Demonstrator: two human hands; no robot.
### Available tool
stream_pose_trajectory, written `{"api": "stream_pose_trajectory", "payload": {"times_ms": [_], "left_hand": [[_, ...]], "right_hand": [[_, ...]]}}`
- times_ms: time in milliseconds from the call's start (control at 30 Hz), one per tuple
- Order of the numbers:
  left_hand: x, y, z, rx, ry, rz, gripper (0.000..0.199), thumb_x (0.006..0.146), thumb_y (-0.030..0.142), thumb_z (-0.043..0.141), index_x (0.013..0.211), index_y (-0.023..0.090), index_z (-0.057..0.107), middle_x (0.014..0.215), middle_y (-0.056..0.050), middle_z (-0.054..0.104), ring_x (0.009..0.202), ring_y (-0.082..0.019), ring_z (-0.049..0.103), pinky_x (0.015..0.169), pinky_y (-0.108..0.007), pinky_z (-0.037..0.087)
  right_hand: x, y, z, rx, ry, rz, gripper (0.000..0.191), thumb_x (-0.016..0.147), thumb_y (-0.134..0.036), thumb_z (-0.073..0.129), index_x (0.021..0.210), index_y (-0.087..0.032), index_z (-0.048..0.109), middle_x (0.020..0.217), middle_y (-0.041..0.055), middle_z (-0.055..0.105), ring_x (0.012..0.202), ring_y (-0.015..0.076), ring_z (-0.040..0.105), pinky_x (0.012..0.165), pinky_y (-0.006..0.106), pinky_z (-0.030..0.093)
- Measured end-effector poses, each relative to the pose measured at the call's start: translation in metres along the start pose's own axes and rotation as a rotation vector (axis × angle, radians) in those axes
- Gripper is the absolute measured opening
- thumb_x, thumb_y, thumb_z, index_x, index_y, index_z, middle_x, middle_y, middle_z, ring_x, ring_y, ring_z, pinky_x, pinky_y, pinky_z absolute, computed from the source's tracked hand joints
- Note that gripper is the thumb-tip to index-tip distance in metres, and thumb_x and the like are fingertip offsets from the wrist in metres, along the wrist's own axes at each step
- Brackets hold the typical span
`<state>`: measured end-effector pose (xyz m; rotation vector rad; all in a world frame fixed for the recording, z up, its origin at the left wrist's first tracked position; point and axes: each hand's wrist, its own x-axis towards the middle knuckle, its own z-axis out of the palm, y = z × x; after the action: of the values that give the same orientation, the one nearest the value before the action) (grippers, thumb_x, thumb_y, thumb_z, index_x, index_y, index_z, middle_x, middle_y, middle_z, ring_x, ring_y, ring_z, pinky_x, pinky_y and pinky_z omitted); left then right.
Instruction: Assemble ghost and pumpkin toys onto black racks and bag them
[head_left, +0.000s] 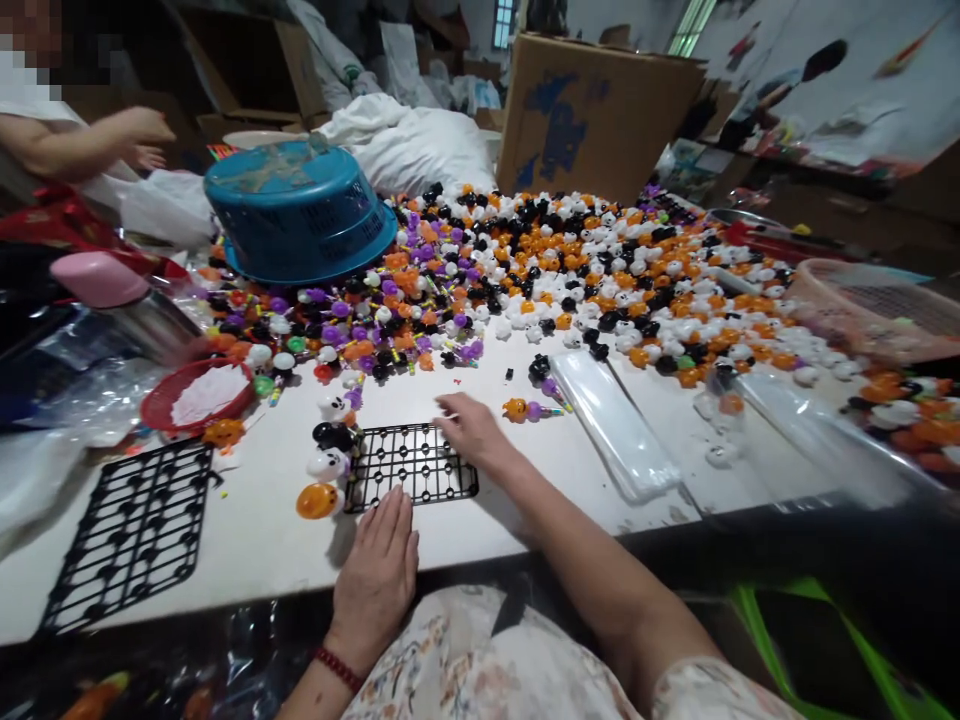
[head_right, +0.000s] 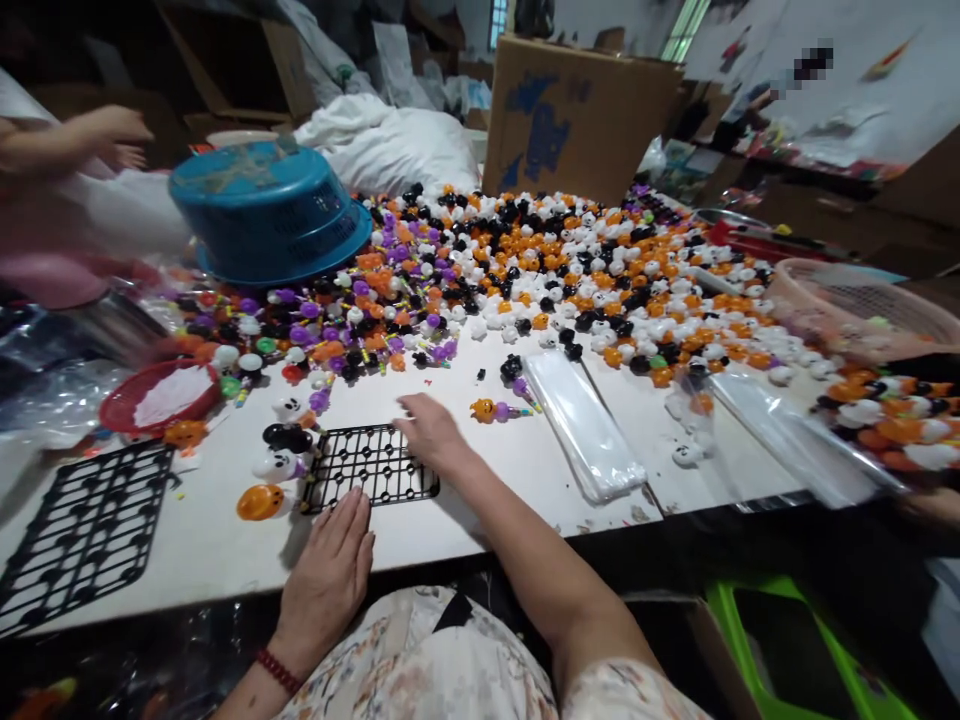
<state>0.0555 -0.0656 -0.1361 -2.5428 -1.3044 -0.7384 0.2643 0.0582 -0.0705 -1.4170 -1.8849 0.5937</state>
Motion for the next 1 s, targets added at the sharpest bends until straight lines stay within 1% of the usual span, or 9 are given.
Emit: {"api": "stream_pose_trajectory", "payload": {"times_ms": [133, 267, 367, 467, 567, 667, 733, 833, 1000], "left_hand": [[0.001, 0.002, 0.003, 0.011, -0.022, -0.032, 0.074, 0.093, 0.018, 0.048, 0.157, 0.011, 0.011, 0.151, -0.019, 0.043, 0.141, -0.031, 0.04, 0.112, -0.051, 0.039], [0.005, 0.006, 0.0, 0.009, -0.071, -0.068, 0.071, 0.094, 0.019, 0.046, 0.157, 0.01, 0.013, 0.153, -0.019, 0.04, 0.142, -0.03, 0.038, 0.113, -0.05, 0.039], [0.005, 0.009, -0.008, -0.029, -0.09, -0.096, 0.066, 0.095, 0.021, 0.047, 0.155, 0.014, 0.021, 0.152, -0.016, 0.042, 0.142, -0.028, 0.039, 0.114, -0.048, 0.039], [-0.002, 0.009, -0.013, -0.083, -0.015, -0.162, 0.061, 0.095, 0.019, 0.05, 0.152, 0.016, 0.03, 0.146, -0.015, 0.051, 0.138, -0.026, 0.044, 0.113, -0.047, 0.042], [-0.013, 0.006, -0.016, -0.076, 0.072, -0.248, 0.056, 0.094, 0.016, 0.051, 0.148, 0.016, 0.037, 0.135, -0.015, 0.06, 0.129, -0.026, 0.053, 0.107, -0.046, 0.047], [-0.02, 0.002, -0.015, -0.036, 0.072, -0.3, 0.052, 0.094, 0.017, 0.052, 0.145, 0.014, 0.042, 0.133, -0.017, 0.061, 0.125, -0.028, 0.055, 0.103, -0.047, 0.048], [-0.021, 0.0, -0.014, -0.004, 0.058, -0.315, 0.05, 0.093, 0.019, 0.053, 0.142, 0.012, 0.045, 0.135, -0.018, 0.059, 0.125, -0.03, 0.055, 0.101, -0.048, 0.047], [-0.019, -0.001, -0.014, 0.031, 0.031, -0.32, 0.049, 0.093, 0.02, 0.054, 0.14, 0.011, 0.048, 0.138, -0.017, 0.057, 0.124, -0.031, 0.054, 0.098, -0.047, 0.047], [-0.017, 0.0, -0.013, 0.023, 0.014, -0.306, 0.049, 0.094, 0.019, 0.05, 0.142, 0.011, 0.046, 0.141, -0.016, 0.055, 0.125, -0.031, 0.053, 0.095, -0.046, 0.047]], "right_hand": [[-0.056, 0.053, -0.076, -0.442, 0.184, 0.215, 0.029, 0.091, -0.017, 0.051, 0.118, -0.014, 0.062, 0.117, 0.0156, 0.057, 0.099, 0.0233, 0.06, 0.085, 0.035, 0.048], [-0.077, 0.084, -0.102, -0.635, 0.075, 0.279, 0.021, 0.093, -0.021, 0.052, 0.108, -0.015, 0.064, 0.122, 0.0169, 0.053, 0.095, 0.0224, 0.058, 0.076, 0.031, 0.044], [-0.069, 0.079, -0.087, -0.597, 0.031, 0.264, 0.021, 0.096, -0.019, 0.043, 0.098, -0.013, 0.063, 0.099, 0.0151, 0.061, 0.087, 0.0221, 0.059, 0.074, 0.033, 0.041], [-0.055, 0.052, -0.052, -0.433, 0.021, 0.244, 0.022, 0.096, -0.021, 0.039, 0.102, -0.016, 0.06, 0.084, 0.0091, 0.062, 0.076, 0.0206, 0.059, 0.07, 0.033, 0.042], [-0.047, 0.012, -0.009, 0.077, -0.034, 0.283, 0.021, 0.092, -0.033, 0.05, 0.105, -0.019, 0.058, 0.081, 0.0041, 0.064, 0.071, 0.0177, 0.061, 0.066, 0.03, 0.046], [-0.044, -0.02, 0.03, 0.512, -0.164, 0.352, 0.023, 0.083, -0.036, 0.061, 0.097, -0.018, 0.059, 0.074, 0.0004, 0.065, 0.064, 0.0155, 0.061, 0.06, 0.027, 0.049], [-0.042, -0.032, 0.046, 0.498, -0.189, 0.36, 0.013, 0.083, -0.03, 0.058, 0.09, -0.019, 0.06, 0.069, -0.0008, 0.064, 0.062, 0.015, 0.06, 0.06, 0.027, 0.048], [-0.039, -0.037, 0.053, 0.261, -0.144, 0.275, 0.011, 0.088, -0.023, 0.052, 0.093, -0.02, 0.062, 0.078, 0.0011, 0.066, 0.069, 0.0156, 0.061, 0.067, 0.029, 0.047], [-0.039, -0.044, 0.048, -0.032, -0.199, 0.045, 0.022, 0.09, -0.04, 0.062, 0.096, -0.019, 0.061, 0.093, 0.0057, 0.063, 0.079, 0.0178, 0.059, 0.071, 0.029, 0.044]]}}
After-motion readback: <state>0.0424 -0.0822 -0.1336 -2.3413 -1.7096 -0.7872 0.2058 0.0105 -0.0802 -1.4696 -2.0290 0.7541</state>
